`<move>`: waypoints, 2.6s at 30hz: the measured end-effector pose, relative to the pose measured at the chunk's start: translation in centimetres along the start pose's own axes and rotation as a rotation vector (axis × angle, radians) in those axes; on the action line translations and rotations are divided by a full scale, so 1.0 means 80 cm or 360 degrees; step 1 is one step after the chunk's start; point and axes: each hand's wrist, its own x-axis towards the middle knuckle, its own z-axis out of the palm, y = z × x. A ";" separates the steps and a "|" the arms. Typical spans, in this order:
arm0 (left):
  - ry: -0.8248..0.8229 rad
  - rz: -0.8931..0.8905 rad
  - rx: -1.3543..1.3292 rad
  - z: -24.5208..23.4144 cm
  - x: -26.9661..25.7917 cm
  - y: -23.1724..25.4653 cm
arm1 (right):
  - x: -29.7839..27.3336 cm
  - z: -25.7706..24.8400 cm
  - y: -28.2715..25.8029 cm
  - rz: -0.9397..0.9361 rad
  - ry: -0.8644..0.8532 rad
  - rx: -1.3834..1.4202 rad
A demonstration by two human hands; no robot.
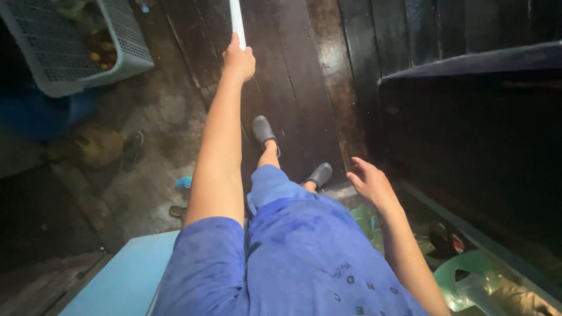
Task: The recorder uses a circular mop to clean a dark wooden plank floor.
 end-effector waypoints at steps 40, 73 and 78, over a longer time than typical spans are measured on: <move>-0.0077 0.0138 -0.0262 0.156 -0.275 0.181 | 0.120 -0.079 0.063 -0.0104 -0.0386 0.0266; -0.0828 0.0352 -0.0008 0.140 -0.463 0.129 | -0.020 -0.022 0.464 0.0281 -0.0258 -0.0050; -0.0689 0.0514 -0.0062 0.100 -0.392 0.123 | 0.112 -0.109 0.228 0.0213 -0.0276 0.0473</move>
